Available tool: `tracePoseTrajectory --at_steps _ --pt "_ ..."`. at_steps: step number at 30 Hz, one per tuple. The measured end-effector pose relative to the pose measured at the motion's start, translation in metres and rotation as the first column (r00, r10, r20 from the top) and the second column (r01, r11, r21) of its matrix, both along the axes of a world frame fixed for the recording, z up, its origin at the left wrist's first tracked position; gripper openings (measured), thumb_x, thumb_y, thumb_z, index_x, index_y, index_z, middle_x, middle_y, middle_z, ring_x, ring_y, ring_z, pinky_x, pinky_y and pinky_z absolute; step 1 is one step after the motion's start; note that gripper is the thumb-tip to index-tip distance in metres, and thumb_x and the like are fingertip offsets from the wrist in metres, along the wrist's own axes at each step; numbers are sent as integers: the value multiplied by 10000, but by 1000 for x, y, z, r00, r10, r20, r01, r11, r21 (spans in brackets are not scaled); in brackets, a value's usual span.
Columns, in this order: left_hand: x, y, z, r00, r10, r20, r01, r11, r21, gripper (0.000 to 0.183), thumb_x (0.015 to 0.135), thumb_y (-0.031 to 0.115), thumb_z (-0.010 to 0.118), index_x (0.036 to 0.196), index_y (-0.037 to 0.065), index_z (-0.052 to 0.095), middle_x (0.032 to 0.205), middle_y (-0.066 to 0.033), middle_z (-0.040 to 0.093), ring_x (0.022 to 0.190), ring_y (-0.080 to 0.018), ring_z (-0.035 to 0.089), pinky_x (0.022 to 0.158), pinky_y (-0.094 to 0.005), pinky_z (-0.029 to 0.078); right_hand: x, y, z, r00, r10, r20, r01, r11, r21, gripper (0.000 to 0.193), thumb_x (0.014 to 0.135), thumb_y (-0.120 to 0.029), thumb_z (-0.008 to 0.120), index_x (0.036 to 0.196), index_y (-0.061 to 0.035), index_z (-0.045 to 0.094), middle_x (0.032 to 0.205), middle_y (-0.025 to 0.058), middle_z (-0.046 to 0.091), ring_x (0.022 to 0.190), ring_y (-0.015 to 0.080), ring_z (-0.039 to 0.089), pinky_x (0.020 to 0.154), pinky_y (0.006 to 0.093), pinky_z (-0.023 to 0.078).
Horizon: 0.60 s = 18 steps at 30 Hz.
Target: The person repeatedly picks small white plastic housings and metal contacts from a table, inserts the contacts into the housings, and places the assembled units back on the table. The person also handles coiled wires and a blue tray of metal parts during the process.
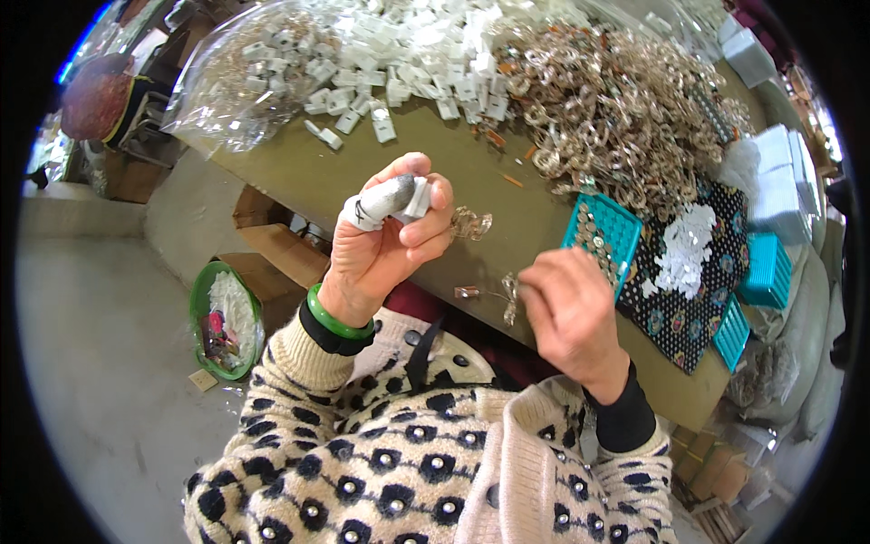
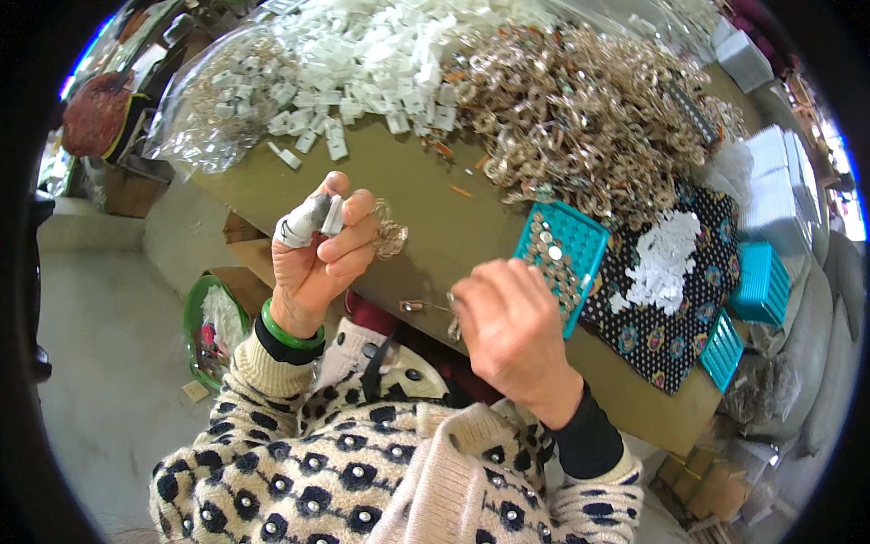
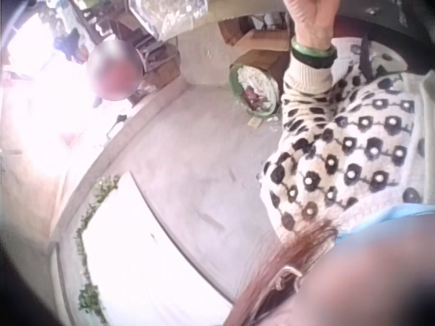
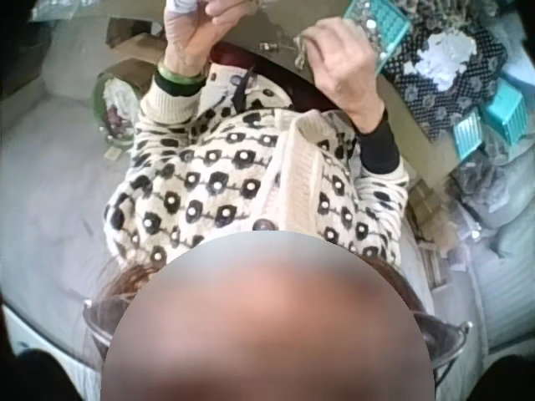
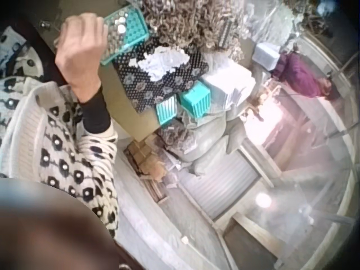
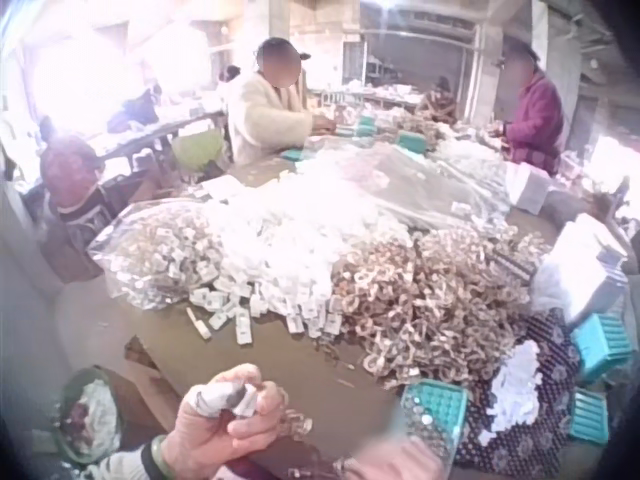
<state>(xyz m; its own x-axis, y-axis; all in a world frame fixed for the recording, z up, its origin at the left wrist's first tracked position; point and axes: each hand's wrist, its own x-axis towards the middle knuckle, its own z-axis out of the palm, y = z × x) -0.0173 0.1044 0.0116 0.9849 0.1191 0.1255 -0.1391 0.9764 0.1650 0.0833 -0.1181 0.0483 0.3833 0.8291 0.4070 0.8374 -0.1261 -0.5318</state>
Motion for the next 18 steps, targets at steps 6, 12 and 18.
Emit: tracePoseTrajectory --at_steps 6,12,18 --pt "-24 44 20 988 77 136 -88 993 73 287 929 212 589 1164 49 605 944 -90 553 637 -121 473 541 -259 392 -14 7 -2 933 250 258 -168 938 -302 147 768 -103 594 895 -29 587 1010 120 539 959 272 523 838 412 418" --pt "-42 86 52 946 136 295 -241 903 355 267 914 286 634 1116 113 628 930 -44 546 617 -91 459 552 -242 375 -13 12 2 917 325 231 -216 892 -398 119 763 -93 595 849 -23 553 1036 151 536 973 290 521 853 416 424" --pt "-46 143 100 767 491 413 -629 448 635 224 923 208 595 1082 55 638 927 -134 615 584 -151 498 522 -269 370 -11 17 3 912 324 250 -212 897 -389 95 761 -96 612 806 -22 572 999 132 564 937 273 541 818 398 449"
